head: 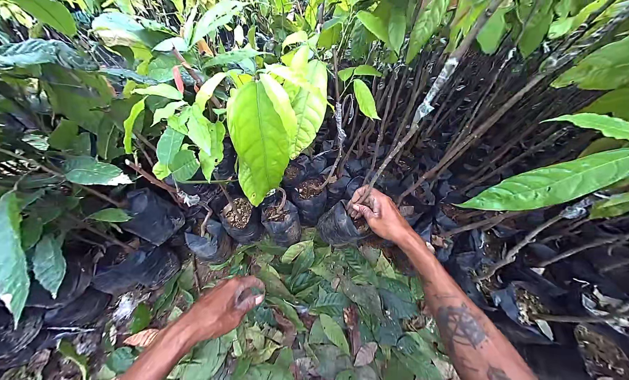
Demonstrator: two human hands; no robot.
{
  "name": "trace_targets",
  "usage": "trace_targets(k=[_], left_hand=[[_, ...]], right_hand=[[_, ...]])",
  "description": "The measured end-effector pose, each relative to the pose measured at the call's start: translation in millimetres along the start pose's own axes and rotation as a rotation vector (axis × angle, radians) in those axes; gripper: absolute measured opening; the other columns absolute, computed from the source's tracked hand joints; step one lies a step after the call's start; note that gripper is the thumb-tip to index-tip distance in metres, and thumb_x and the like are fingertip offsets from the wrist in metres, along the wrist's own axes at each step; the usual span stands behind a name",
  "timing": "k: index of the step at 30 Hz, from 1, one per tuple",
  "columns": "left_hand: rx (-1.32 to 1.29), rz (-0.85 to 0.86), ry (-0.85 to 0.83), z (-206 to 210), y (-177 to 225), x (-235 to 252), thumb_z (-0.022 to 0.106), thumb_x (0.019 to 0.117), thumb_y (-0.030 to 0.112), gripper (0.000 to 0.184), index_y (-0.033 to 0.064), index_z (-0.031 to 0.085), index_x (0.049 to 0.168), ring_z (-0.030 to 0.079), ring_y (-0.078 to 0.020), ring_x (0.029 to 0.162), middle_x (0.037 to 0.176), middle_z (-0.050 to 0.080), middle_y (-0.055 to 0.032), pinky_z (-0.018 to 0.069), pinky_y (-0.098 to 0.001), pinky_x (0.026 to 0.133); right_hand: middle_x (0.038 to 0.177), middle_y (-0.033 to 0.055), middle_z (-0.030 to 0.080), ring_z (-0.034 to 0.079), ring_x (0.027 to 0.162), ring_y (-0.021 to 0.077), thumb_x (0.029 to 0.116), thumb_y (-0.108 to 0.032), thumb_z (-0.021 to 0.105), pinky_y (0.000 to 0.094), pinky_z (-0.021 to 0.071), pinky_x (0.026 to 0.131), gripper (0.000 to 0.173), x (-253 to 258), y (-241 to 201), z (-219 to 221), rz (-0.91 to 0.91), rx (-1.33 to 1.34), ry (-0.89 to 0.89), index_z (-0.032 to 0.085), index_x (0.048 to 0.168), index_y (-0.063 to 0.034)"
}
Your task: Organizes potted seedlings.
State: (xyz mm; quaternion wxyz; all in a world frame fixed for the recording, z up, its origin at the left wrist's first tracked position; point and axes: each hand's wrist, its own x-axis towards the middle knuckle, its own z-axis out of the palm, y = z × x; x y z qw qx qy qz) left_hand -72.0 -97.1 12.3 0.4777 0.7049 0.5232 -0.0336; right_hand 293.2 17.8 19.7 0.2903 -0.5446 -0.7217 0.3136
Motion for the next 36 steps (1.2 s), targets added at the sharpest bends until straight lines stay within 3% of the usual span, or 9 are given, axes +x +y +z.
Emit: trace_targets(k=[4,6,10,14,17,21,29,32,36], left_hand=[[0.001,0.008,-0.019,2.6,1.6,5.8,0.052,0.1083,0.025,0.038,0.0037,0.058,0.14,0.068,-0.0311,0.1,0.113,0.069,-0.0204,0.0514,-0.0501,0.095],[0.01,0.014,-0.031,5.1,2.3,8.7,0.052,0.1083,0.024,0.038,0.0033,0.058,0.14,0.068,-0.031,0.099,0.112,0.07,-0.0201,0.0514,-0.05,0.095],[0.021,0.012,-0.064,10.6,2.3,12.5,0.051,0.1087,0.025,0.039,0.0038,0.057,0.141,0.068,-0.0326,0.099,0.111,0.07,-0.0203,0.051,-0.0511,0.095],[0.034,0.007,-0.076,12.6,2.6,11.7,0.051,0.1087,0.025,0.039,0.0036,0.057,0.141,0.068,-0.0332,0.098,0.111,0.07,-0.0207,0.0515,-0.0513,0.095],[0.047,-0.002,-0.091,12.9,4.0,11.1,0.051,0.1087,0.025,0.04,0.0042,0.056,0.142,0.068,-0.0325,0.097,0.11,0.07,-0.0201,0.0515,-0.0507,0.094],[0.039,0.017,-0.077,12.5,6.6,5.9,0.052,0.1085,0.025,0.04,0.0031,0.057,0.141,0.068,-0.0342,0.1,0.112,0.069,-0.0224,0.0509,-0.0523,0.095],[0.026,-0.004,-0.095,16.5,-4.2,9.5,0.052,0.1084,0.026,0.04,0.003,0.057,0.141,0.068,-0.0348,0.1,0.111,0.069,-0.0226,0.0506,-0.0529,0.095],[0.037,0.002,-0.113,16.7,0.4,13.9,0.051,0.1089,0.026,0.04,0.0032,0.056,0.142,0.067,-0.0343,0.098,0.11,0.069,-0.0222,0.0507,-0.0522,0.095],[0.051,0.005,-0.119,17.6,5.8,16.0,0.051,0.109,0.026,0.04,0.0044,0.056,0.142,0.067,-0.0346,0.098,0.109,0.069,-0.0224,0.0502,-0.0524,0.095]], right_hand=[[0.11,0.0154,0.069,0.069,0.102,0.0225,0.1005,-0.001,0.052,0.0406,0.0542,0.096,0.021,9.4,-1.0,3.5,-0.024,-0.112,-0.157,0.06,0.12,0.0031],[0.111,0.0163,0.069,0.068,0.102,0.0228,0.1003,-0.002,0.05,0.0399,0.0535,0.096,0.024,16.6,16.6,16.2,-0.023,-0.08,-0.217,0.059,0.121,0.0044],[0.106,0.0139,0.069,0.069,0.09,0.0165,0.1014,-0.003,0.05,0.0339,0.0571,0.085,0.025,22.6,28.0,29.3,0.033,0.064,-0.192,0.056,0.124,0.0041],[0.094,0.0107,0.07,0.068,0.076,0.0132,0.1024,-0.014,0.058,0.0304,0.0581,0.075,0.025,13.5,25.3,42.5,0.063,0.059,0.005,0.061,0.12,0.004],[0.096,0.0159,0.072,0.07,0.087,0.0215,0.1043,-0.015,0.055,0.0381,0.0558,0.087,0.025,7.2,14.1,44.0,0.048,-0.083,0.049,0.066,0.116,0.0044],[0.106,0.018,0.071,0.07,0.098,0.0258,0.1039,-0.012,0.051,0.0424,0.0545,0.094,0.027,1.0,9.8,21.8,-0.026,-0.143,-0.079,0.065,0.12,0.0039],[0.112,0.0155,0.071,0.07,0.102,0.0226,0.104,-0.009,0.05,0.0403,0.0538,0.097,0.026,3.1,1.2,-11.9,-0.199,-0.2,-0.245,0.066,0.121,0.0019],[0.118,0.017,0.07,0.067,0.11,0.025,0.104,-0.007,0.048,0.0415,0.0505,0.102,0.027,8.4,16.3,-0.5,-0.162,-0.212,-0.315,0.066,0.121,0.0028],[0.121,0.0168,0.069,0.067,0.113,0.0225,0.1039,-0.007,0.048,0.0389,0.0506,0.104,0.028,13.2,35.1,9.5,-0.088,-0.136,-0.25,0.064,0.125,0.004]])
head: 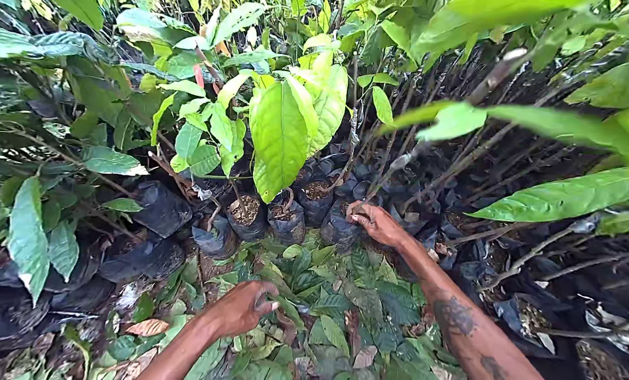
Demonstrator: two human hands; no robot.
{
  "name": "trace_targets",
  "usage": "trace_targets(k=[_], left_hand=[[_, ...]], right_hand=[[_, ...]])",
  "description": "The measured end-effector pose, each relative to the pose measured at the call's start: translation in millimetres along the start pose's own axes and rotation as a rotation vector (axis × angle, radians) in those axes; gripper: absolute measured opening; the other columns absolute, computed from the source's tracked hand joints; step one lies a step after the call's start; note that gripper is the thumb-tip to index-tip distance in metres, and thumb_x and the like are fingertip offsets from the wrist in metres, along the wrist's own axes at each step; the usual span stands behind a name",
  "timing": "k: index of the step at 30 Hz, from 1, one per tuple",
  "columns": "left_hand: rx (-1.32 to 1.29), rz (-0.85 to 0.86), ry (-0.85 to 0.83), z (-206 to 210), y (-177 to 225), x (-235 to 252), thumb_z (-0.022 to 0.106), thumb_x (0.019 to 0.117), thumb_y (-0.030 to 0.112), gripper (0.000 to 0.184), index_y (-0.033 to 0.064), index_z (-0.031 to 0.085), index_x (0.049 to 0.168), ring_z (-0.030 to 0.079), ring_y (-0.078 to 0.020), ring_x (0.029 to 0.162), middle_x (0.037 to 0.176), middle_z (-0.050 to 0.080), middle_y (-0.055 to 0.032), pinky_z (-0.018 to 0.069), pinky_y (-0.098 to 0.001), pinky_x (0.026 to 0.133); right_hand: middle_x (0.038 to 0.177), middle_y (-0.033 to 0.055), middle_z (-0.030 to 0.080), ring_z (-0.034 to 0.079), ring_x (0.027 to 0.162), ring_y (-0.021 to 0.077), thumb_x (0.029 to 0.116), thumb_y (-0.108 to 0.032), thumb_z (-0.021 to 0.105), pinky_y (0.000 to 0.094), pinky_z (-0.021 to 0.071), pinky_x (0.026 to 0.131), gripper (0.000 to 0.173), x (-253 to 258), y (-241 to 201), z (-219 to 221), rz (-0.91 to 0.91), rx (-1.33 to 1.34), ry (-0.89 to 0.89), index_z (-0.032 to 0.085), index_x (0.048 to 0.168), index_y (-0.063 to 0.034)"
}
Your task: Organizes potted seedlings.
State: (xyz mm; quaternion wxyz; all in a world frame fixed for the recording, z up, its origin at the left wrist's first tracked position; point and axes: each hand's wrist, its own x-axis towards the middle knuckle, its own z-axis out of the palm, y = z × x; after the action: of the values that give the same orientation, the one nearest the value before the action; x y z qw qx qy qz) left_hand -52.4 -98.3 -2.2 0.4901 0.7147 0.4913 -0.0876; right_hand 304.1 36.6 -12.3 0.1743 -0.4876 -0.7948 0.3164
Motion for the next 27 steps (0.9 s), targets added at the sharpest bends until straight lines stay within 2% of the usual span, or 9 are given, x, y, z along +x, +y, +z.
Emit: trace_targets(k=[6,10,14,18,22,25,27], left_hand=[[0.001,0.007,0.003,2.4,-3.4,0.8,0.051,0.1087,0.026,0.04,0.0041,0.056,0.142,0.067,-0.0344,0.097,0.108,0.069,-0.0222,0.0504,-0.0519,0.095],[0.0,-0.003,-0.009,2.9,-2.8,-0.5,0.051,0.109,0.026,0.041,0.0032,0.056,0.143,0.067,-0.0358,0.099,0.112,0.068,-0.0238,0.0497,-0.0526,0.096],[0.021,0.008,0.0,3.1,-0.3,-0.6,0.051,0.109,0.026,0.039,0.0029,0.058,0.14,0.067,-0.0358,0.096,0.106,0.069,-0.0229,0.0505,-0.0534,0.093],[0.034,0.004,-0.009,4.0,3.4,0.1,0.051,0.1089,0.027,0.04,0.0028,0.057,0.14,0.067,-0.0352,0.095,0.106,0.069,-0.0227,0.0506,-0.0528,0.093],[0.041,-0.003,-0.014,2.7,8.5,-0.8,0.05,0.1092,0.027,0.04,0.0033,0.057,0.141,0.067,-0.034,0.095,0.105,0.069,-0.0216,0.0505,-0.0516,0.093],[0.048,-0.018,-0.011,2.3,12.0,-2.2,0.05,0.1092,0.028,0.04,0.0043,0.057,0.141,0.068,-0.0337,0.097,0.107,0.07,-0.0211,0.0507,-0.0517,0.094],[0.062,-0.035,-0.014,1.6,17.0,-5.1,0.05,0.1093,0.028,0.04,0.0049,0.056,0.142,0.066,-0.0339,0.097,0.106,0.069,-0.021,0.05,-0.0515,0.094]], right_hand=[[0.113,0.0169,0.071,0.07,0.098,0.0187,0.1005,-0.015,0.059,0.0334,0.0556,0.092,0.029,-4.7,-13.3,6.4,0.073,0.018,0.098,0.065,0.122,0.004],[0.107,0.0182,0.072,0.07,0.096,0.022,0.1022,-0.015,0.056,0.0364,0.0538,0.092,0.028,-8.7,-16.4,13.9,0.055,-0.038,0.099,0.067,0.118,0.0041],[0.102,0.0171,0.073,0.07,0.094,0.0232,0.1027,-0.017,0.056,0.0397,0.0541,0.091,0.026,-8.2,-11.6,14.2,0.029,-0.048,0.129,0.07,0.112,0.0033],[0.106,0.0172,0.073,0.07,0.096,0.0233,0.1016,-0.018,0.059,0.0388,0.0546,0.092,0.027,-8.8,-16.8,12.5,0.091,-0.05,0.134,0.069,0.116,0.0031],[0.111,0.0179,0.072,0.07,0.1,0.0275,0.0995,-0.023,0.063,0.0438,0.054,0.096,0.033,-11.2,-21.6,17.1,0.115,-0.104,0.145,0.068,0.12,0.0021],[0.106,0.0195,0.072,0.07,0.098,0.0293,0.1016,-0.024,0.059,0.045,0.0538,0.094,0.032,-14.1,-8.9,27.5,0.0,-0.15,0.188,0.07,0.116,0.0033],[0.099,0.0237,0.072,0.071,0.093,0.034,0.1024,-0.017,0.053,0.0459,0.0555,0.089,0.03,-23.6,-18.8,30.0,-0.118,-0.284,0.28,0.07,0.108,0.0071]])
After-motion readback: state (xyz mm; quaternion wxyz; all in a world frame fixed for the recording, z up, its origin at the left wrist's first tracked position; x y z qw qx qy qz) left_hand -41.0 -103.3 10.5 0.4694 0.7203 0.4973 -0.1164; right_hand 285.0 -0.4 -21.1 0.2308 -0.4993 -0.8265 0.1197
